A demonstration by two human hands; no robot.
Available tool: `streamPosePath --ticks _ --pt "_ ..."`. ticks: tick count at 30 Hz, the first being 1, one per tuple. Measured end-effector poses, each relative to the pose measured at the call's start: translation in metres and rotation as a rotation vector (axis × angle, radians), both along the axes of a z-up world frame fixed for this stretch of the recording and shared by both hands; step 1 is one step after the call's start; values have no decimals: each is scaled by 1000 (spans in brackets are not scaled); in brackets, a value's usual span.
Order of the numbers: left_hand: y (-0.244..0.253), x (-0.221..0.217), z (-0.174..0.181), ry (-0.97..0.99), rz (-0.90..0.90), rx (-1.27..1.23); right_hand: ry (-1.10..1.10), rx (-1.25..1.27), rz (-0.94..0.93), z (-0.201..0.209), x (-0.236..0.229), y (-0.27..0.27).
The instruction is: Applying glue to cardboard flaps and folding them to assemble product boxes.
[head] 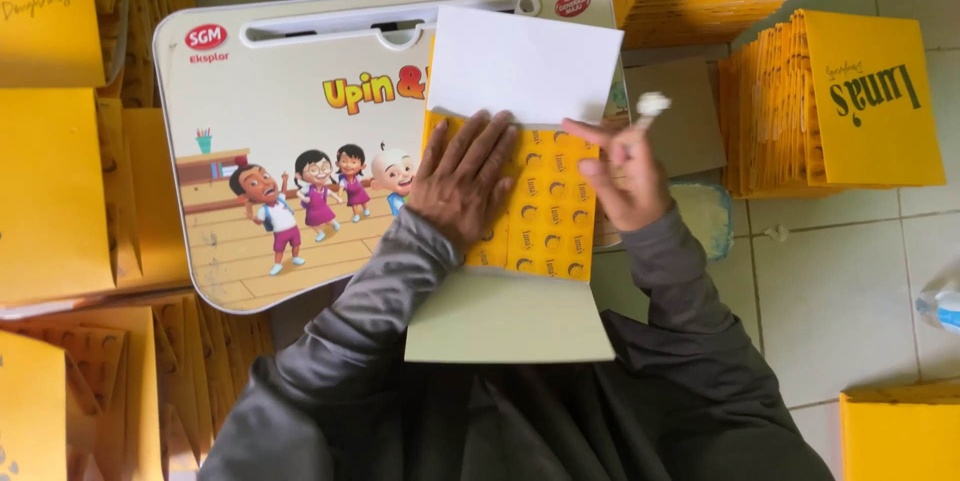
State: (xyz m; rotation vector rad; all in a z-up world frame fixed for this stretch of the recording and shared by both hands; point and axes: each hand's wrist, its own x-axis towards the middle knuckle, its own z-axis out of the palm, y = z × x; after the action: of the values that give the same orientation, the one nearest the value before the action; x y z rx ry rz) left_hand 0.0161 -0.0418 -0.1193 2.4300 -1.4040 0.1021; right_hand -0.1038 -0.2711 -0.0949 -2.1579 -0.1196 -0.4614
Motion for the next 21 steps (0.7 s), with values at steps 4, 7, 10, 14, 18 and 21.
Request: streamPosePath --ticks 4,7,10,14,18,21 --pt "-1 -1 9 38 16 133 -112 545 -291 2 -38 -36" --pt "-6 1 -9 -62 5 -68 -143 629 -554 -13 -89 -76" --pt "-10 3 -11 -139 -22 -240 51 333 -788 -30 -150 -91" --pt "-11 -2 10 -100 1 -162 177 -107 -815 -56 -212 -78" --pt "-13 -9 11 -108 22 -113 201 -144 -861 -83 -238 -77" --pt "-16 -5 7 -125 23 -114 230 -217 -931 -91 -235 -82"
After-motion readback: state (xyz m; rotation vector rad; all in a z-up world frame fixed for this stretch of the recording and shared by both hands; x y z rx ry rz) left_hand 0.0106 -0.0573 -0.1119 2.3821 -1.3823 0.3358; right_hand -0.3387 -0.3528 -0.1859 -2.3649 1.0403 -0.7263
